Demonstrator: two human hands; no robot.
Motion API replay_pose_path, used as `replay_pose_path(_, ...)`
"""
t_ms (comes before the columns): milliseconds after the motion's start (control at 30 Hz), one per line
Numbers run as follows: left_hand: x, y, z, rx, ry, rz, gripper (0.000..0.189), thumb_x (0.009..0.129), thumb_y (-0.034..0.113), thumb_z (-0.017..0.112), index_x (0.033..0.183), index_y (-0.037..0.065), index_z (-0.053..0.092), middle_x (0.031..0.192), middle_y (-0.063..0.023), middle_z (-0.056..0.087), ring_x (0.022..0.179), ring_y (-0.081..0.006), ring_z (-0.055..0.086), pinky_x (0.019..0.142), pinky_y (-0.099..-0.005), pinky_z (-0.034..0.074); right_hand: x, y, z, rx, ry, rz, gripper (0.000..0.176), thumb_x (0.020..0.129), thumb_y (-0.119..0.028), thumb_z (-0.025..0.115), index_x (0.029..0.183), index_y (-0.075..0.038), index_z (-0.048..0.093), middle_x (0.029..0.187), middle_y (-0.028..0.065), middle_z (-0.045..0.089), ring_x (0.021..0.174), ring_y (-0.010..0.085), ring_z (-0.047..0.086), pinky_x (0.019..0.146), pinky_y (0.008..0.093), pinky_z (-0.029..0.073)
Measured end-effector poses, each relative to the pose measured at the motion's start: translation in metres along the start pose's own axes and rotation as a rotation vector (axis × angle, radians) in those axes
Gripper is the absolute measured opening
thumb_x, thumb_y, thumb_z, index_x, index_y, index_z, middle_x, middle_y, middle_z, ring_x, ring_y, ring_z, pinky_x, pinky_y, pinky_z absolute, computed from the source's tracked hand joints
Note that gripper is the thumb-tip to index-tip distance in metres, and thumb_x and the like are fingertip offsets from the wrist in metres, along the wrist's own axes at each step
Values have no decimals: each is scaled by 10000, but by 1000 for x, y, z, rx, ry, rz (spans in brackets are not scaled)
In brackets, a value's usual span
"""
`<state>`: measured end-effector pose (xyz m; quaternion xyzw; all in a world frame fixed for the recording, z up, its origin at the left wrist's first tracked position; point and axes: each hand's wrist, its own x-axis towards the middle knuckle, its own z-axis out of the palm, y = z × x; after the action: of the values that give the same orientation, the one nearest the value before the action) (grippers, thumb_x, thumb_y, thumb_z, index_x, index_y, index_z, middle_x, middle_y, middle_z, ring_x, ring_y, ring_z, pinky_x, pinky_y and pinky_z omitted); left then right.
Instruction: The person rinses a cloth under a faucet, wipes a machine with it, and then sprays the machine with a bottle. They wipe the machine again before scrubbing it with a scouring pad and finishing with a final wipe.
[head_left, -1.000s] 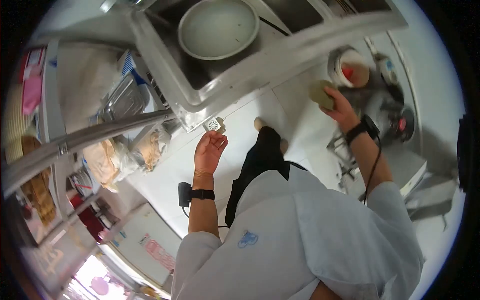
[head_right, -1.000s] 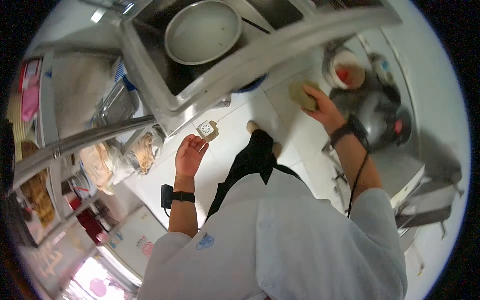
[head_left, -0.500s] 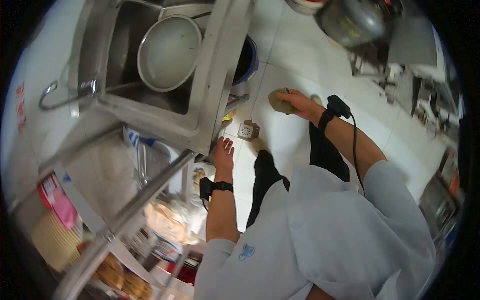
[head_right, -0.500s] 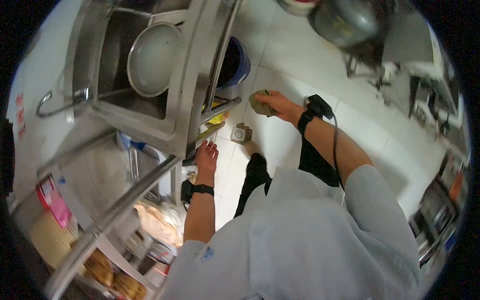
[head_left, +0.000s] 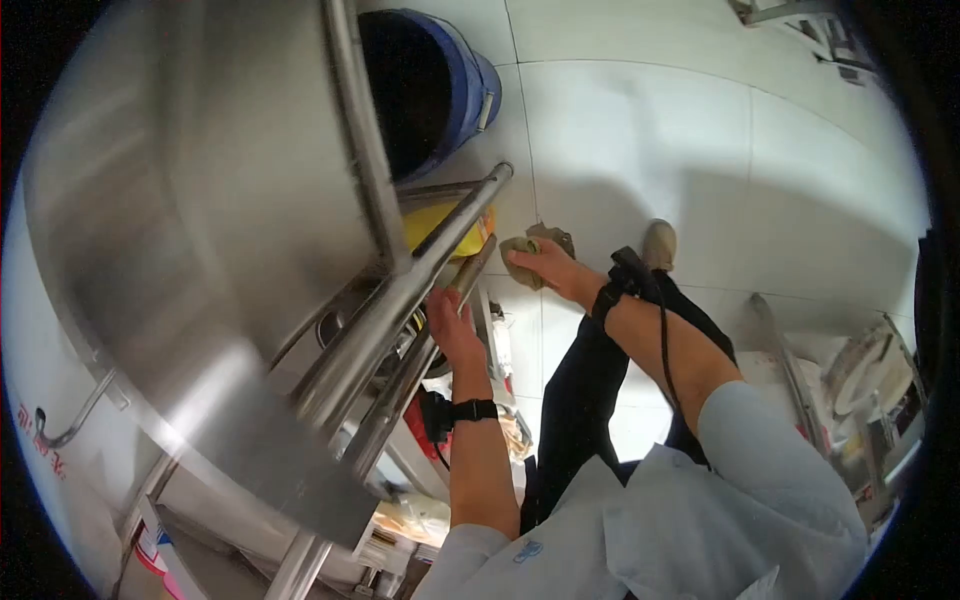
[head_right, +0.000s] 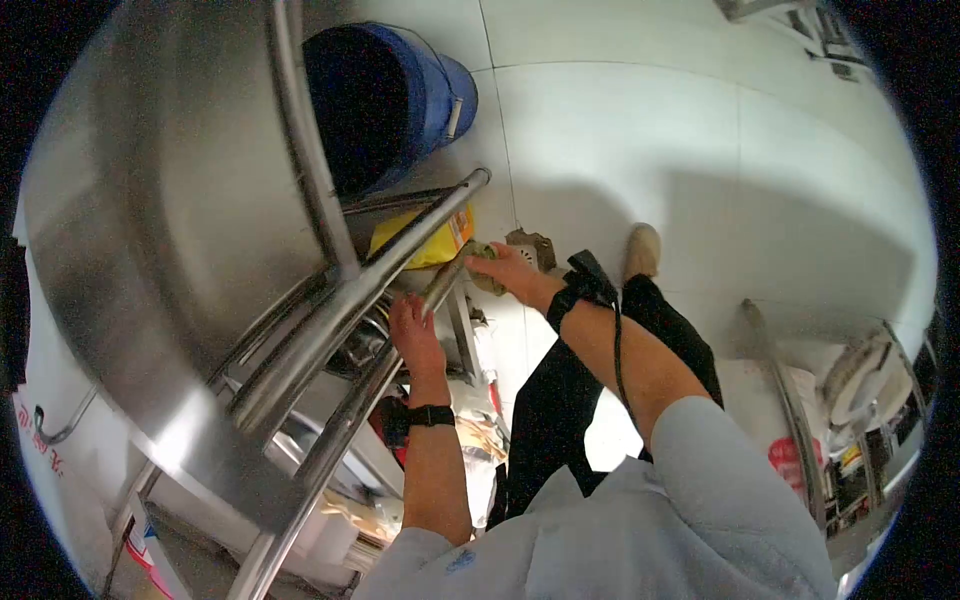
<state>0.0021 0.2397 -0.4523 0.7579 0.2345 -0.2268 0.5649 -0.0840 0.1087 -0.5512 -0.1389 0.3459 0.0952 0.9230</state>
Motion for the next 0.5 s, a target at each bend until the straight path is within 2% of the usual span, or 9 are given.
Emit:
replay_pose_path(67,41,-16,8,111,-27,21,374,846,251,488,1182,103,415,1154,-61,459,1093,-169,406,934,-357,282,29,25,-10,-23,59,-25,436,771,-262,634,1088,0,489,977,66,562,837,139,542,757,283,442)
replay_pose_path(133,72,-31,17,185,95,101,499,850,316,501,1265,103,323,1279,-110,335,1171,-240,334,1007,-427,213,58,40,-20,111,28,32,377,801,-235,595,1094,-22,491,991,59,558,845,137,546,755,267,449)
replay_pose_path(167,92,-44,13,182,93,108,512,846,309,504,1266,85,315,1315,-108,299,1191,-225,309,987,-385,243,70,51,-25,131,12,38,377,801,-235,595,1094,-22,491,991,59,558,845,137,546,755,267,449)
replay_pose_path(300,150,-74,13,279,129,157,510,832,303,523,1244,60,346,1273,-92,355,1136,-213,368,933,-351,302,101,73,-37,347,-131,38,345,847,-216,515,1147,-54,461,1004,40,559,849,125,552,735,243,462)
replay_pose_path(367,193,-93,-11,367,-70,276,422,846,282,512,1178,36,426,1277,-98,364,1187,-209,328,975,-360,269,111,77,-31,431,-237,60,344,859,-239,490,1152,-61,459,1003,20,563,856,114,555,730,245,464)
replay_pose_path(400,208,-100,-19,378,-58,271,422,846,282,512,1178,36,426,1277,-98,364,1187,-209,328,975,-360,269,118,81,-29,441,-239,74,344,859,-239,490,1152,-61,459,1003,20,563,856,114,555,730,245,464)
replay_pose_path(467,234,-114,-34,768,-26,362,375,822,235,547,1130,34,473,1275,-126,379,1177,-242,354,964,-391,295,127,91,-23,470,-233,86,327,847,-243,515,1119,-62,495,1003,17,570,868,115,555,751,249,457)
replay_pose_path(500,240,-107,-29,1069,-95,544,378,784,191,583,1116,37,486,1226,-158,428,1149,-276,390,951,-418,314,133,93,-22,479,-232,92,327,847,-243,515,1119,-62,495,1003,17,570,868,115,555,751,249,457)
